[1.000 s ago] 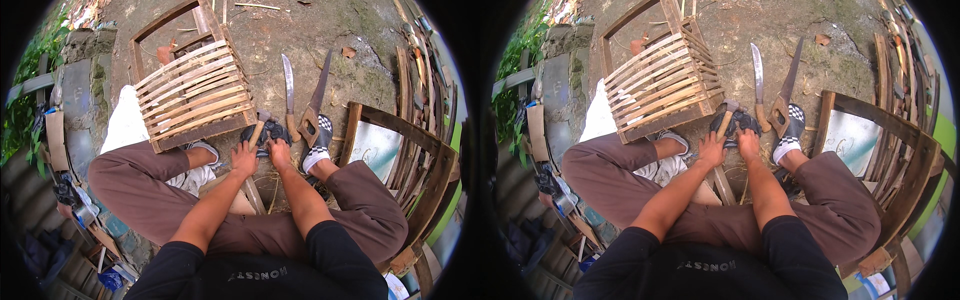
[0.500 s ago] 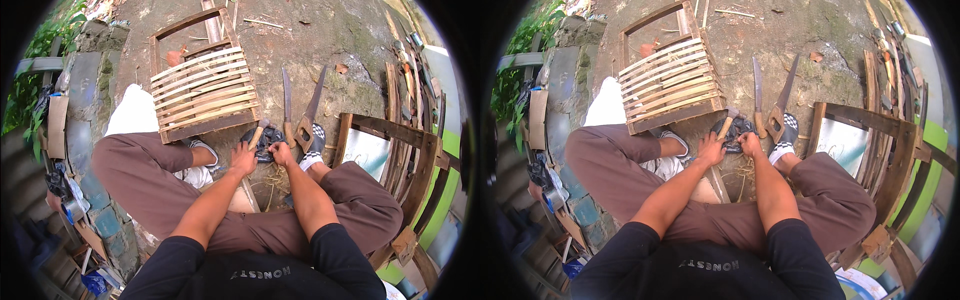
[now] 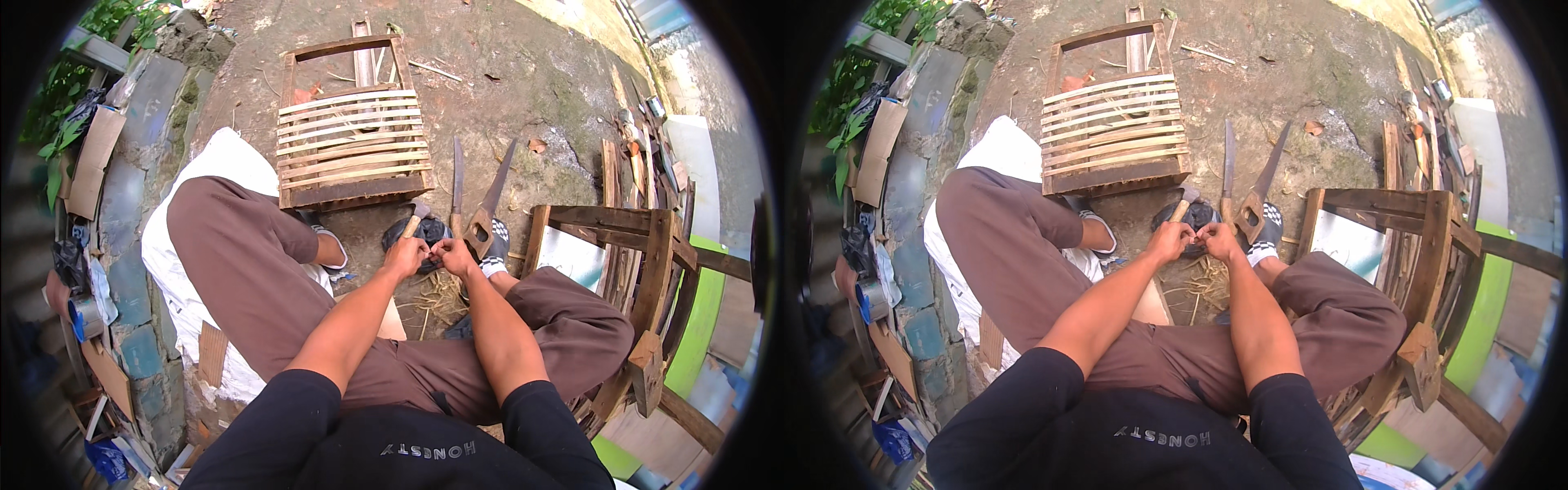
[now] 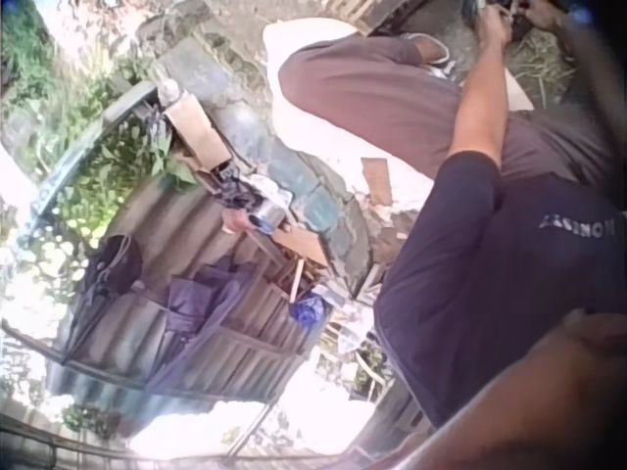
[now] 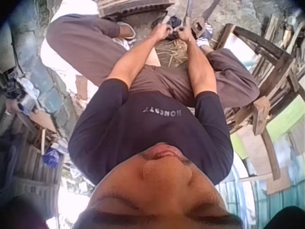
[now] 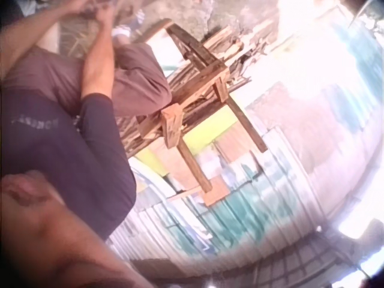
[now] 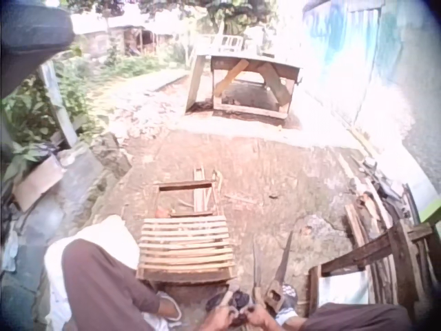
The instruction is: The person sits on the ground and assembles a small wooden frame by cutting thin wooden slats with a hand saw and nailing them into place with a hammer. The person repeatedly measures, cuts, and fastens slats to form a slatted panel.
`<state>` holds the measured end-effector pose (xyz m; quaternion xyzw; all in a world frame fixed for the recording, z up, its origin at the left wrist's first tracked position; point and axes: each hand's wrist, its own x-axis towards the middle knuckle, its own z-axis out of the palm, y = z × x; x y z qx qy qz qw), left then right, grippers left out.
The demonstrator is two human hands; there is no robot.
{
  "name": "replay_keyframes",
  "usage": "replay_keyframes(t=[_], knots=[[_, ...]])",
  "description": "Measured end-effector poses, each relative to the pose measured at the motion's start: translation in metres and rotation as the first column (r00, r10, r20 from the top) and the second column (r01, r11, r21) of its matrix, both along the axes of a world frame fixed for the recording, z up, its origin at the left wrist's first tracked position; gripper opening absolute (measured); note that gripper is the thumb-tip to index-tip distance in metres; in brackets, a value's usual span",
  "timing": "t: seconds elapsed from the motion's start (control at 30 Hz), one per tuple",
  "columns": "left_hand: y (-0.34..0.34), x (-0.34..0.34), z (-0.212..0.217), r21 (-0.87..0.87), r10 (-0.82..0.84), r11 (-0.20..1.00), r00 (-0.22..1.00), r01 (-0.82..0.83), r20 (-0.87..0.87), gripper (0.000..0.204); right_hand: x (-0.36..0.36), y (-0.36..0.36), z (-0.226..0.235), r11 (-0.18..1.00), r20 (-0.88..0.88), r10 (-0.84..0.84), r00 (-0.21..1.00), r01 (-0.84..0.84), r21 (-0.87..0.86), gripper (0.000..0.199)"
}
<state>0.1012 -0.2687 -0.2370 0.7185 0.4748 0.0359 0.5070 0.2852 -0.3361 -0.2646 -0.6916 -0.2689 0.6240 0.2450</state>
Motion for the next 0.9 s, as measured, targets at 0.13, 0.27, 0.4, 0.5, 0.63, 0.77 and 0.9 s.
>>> replay_keyframes(t=[0.13,0.27,0.4,0.5,0.63,0.77,0.9], knots=[[0.000,0.004,-0.011,-0.054,0.056,0.997,0.998,-0.055,0.029,0.015,-0.001,-0.001,0.010,1.000,0.001,-0.029,1.000,0.029,0.010,0.017],[0.002,0.002,-0.017,-0.213,0.139,0.969,0.989,-0.124,0.058,0.017,-0.008,0.006,0.023,1.000,0.036,-0.011,0.999,0.012,-0.027,0.021],[0.005,0.004,-0.015,-0.247,0.184,0.953,0.983,-0.174,0.018,0.017,-0.007,0.007,0.025,0.994,0.046,-0.075,0.996,0.078,-0.074,0.021],[0.005,0.003,-0.014,-0.246,0.186,0.951,0.982,-0.186,-0.020,0.017,-0.005,0.008,0.023,0.985,0.016,-0.143,0.990,0.144,-0.091,0.018],[0.007,-0.001,-0.018,-0.259,0.162,0.951,0.985,-0.170,-0.052,0.020,-0.007,0.010,0.024,0.974,-0.089,-0.211,0.974,0.201,-0.105,0.015],[0.005,0.001,-0.016,-0.294,0.229,0.927,0.972,-0.231,-0.041,0.021,-0.007,0.011,0.024,0.968,-0.142,-0.237,0.961,0.221,-0.120,0.014],[0.006,0.002,-0.015,-0.310,0.224,0.923,0.974,-0.227,-0.046,0.023,-0.006,0.010,0.023,0.968,-0.126,-0.229,0.965,0.213,-0.129,0.013]])
